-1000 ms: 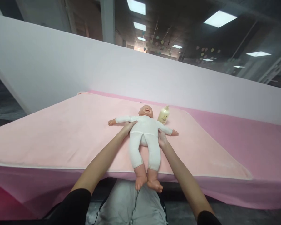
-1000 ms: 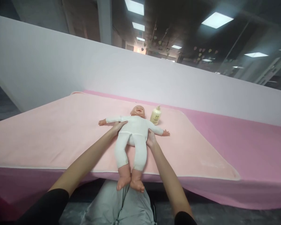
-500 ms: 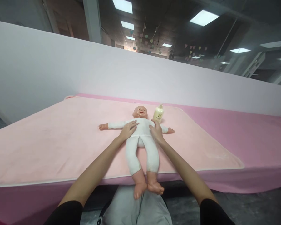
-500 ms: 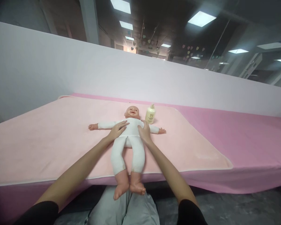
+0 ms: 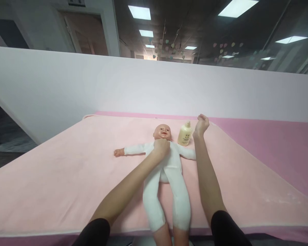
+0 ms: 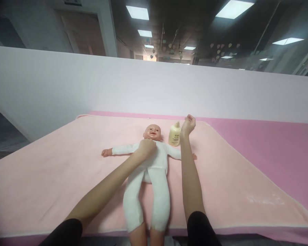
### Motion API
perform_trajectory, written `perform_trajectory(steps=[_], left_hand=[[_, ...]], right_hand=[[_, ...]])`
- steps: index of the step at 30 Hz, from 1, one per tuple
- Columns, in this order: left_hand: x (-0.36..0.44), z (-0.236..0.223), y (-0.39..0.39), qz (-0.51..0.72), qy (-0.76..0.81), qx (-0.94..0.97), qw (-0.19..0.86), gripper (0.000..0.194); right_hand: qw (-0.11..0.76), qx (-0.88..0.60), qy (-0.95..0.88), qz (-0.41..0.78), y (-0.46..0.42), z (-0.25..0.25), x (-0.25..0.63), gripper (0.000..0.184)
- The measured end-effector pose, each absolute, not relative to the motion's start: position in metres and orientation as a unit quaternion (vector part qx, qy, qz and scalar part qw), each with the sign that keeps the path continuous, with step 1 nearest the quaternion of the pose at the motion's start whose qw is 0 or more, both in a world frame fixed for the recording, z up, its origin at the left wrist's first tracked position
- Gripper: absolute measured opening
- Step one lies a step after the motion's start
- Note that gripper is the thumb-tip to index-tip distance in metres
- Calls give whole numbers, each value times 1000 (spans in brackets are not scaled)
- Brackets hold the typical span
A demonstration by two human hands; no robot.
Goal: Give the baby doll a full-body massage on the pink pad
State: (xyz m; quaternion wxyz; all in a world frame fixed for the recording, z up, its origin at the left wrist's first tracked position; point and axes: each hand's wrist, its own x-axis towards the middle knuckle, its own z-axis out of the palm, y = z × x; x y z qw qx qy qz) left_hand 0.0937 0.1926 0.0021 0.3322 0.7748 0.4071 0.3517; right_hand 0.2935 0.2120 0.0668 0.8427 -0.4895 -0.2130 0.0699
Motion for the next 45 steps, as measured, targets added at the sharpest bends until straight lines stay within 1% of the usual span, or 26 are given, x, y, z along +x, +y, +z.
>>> perform_trajectory(steps=[3,6,7,9,11,15,19,21,24,26,29,31,33,35,37,42,45], left_hand=[[128,-6,182,345,365,791,349,50],[149,4,176,277,322,841,335,48],[154,12,177,249,311,855,332,44],[160,29,183,211,284,872,339,29],[162,44,191,213,242,873,366,17],[159,54,202,253,187,857,407,24],[150,61,206,235,181,865,405,28],[143,68,212,267,179,860,397,31],[131,74,233,390,223,817,363,30],[123,69,254,473,293,763,330,29],[113,49,287,513,391,698,311,33],[109,32,305,504,415,669,356,34],[109,17,315,481,403,642,440,33],[108,6,318,468,372,611,519,31],[107,-1,315,468,340,586,566,35],[99,-4,305,455,323,582,592,49],[95,-4,303,451,324,581,595,51]], right_hand=[[832,-500,-220,95,219,61,304,22],[802,-529,-236,146,222,53,307,21],[793,-537,-241,158,222,51,307,21],[780,-550,-248,168,221,48,307,21],[775,-556,-248,171,220,46,308,21],[774,-556,-249,176,214,50,313,21],[790,-533,-272,130,206,63,311,21],[809,-500,-290,105,203,69,301,22],[818,-461,-331,93,207,71,275,24],[806,-444,-375,113,217,64,253,26],[763,-450,-426,184,241,35,228,29],[722,-486,-436,231,259,8,220,30],[696,-510,-423,276,275,-16,219,30],[696,-500,-397,329,286,-33,221,33],[706,-466,-373,381,292,-42,222,39],[707,-417,-348,453,286,-44,221,51],[699,-407,-352,471,280,-43,219,58]])
